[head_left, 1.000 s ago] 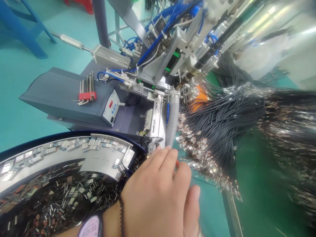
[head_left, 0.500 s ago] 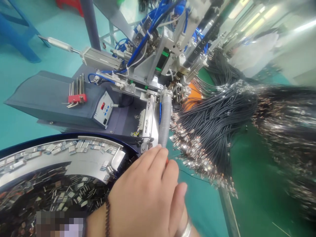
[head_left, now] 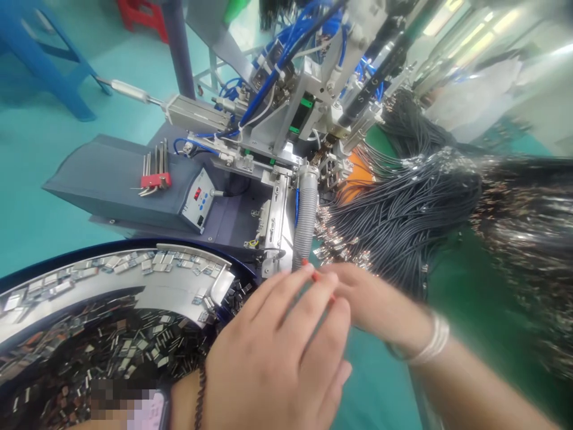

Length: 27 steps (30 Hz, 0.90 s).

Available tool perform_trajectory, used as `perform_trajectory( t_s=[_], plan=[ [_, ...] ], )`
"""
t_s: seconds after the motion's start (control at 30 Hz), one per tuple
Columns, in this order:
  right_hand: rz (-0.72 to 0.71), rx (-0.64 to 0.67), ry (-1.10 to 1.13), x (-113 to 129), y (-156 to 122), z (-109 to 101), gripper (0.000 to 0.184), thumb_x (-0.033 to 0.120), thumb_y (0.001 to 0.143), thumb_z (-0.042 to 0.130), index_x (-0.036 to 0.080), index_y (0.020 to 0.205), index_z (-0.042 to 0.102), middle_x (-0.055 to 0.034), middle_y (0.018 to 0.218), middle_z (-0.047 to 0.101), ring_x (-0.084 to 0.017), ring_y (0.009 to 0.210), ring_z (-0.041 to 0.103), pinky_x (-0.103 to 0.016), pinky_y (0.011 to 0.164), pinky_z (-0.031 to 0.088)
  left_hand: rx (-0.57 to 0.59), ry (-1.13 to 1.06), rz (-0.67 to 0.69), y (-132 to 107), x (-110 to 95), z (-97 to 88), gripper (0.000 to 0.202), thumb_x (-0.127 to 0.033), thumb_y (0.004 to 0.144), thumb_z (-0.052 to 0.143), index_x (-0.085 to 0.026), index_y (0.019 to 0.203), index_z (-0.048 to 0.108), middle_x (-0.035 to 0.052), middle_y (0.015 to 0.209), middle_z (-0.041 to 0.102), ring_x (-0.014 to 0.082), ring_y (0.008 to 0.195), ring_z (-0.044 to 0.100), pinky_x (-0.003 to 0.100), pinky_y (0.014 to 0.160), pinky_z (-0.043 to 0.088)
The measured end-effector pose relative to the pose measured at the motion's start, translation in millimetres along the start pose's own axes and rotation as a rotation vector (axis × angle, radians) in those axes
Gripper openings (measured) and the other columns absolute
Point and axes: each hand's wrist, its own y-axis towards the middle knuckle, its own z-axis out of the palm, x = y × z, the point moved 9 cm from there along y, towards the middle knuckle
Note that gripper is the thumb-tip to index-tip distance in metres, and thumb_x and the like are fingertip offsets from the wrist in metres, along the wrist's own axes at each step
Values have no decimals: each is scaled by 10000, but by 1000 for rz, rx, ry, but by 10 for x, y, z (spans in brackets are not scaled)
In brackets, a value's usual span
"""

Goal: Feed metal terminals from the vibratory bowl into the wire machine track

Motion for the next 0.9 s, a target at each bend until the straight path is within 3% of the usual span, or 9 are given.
perform_trajectory(
  t_s=[0.13, 0.23, 0.47, 0.63, 0.77, 0.9],
  plan=[
    [-44, -113, -836, 195, 32, -565, 440, 511, 894, 347, 197, 700, 587, -47, 590, 602, -157, 492, 507, -276, 481, 274, -43, -82, 0, -33, -20, 4, 181, -188, 842, 517, -187, 963, 652, 15, 1044, 683, 185, 973, 609, 377, 904, 508],
    [-115, -92, -1184, 401, 88, -664, 446, 517, 875, 332, 218, 653, 576, -51, 522, 559, -201, 463, 512, -289, 472, 228, -48, -108, 24, -58, -35, 32, 138, -143, 836, 511, -189, 852, 640, 0, 865, 681, 157, 817, 614, 344, 795, 512],
    [-161, 120, -1423, 637, 284, -542, 427, 478, 885, 321, 222, 661, 579, -62, 589, 537, -226, 532, 537, -334, 470, 253, 46, -120, 106, -44, -35, 85, 184, -137, 870, 467, -205, 756, 594, -14, 710, 618, 121, 706, 565, 279, 700, 455],
    [-193, 422, -1611, 650, 260, -369, 290, 255, 891, 359, 261, 740, 607, -50, 625, 514, -209, 568, 509, -332, 499, 306, 50, -125, 122, -47, -16, 95, 191, -146, 872, 472, -213, 744, 596, -12, 692, 609, 118, 668, 528, 272, 632, 402],
    [-153, 425, -1576, 717, 296, -397, 272, 274, 864, 406, 261, 683, 608, -43, 554, 481, -186, 485, 421, -335, 474, 295, 39, -122, 99, -69, -21, 146, 208, -175, 870, 499, -201, 672, 557, -19, 640, 568, 116, 615, 487, 284, 577, 333],
    [-277, 501, -1653, 813, 277, -298, 209, 211, 824, 480, 265, 685, 627, -33, 528, 470, -160, 458, 384, -317, 457, 283, -26, -110, 82, -75, -25, 145, 189, -160, 838, 540, -191, 651, 548, -24, 613, 544, 119, 598, 469, 300, 574, 299]
  ],
)
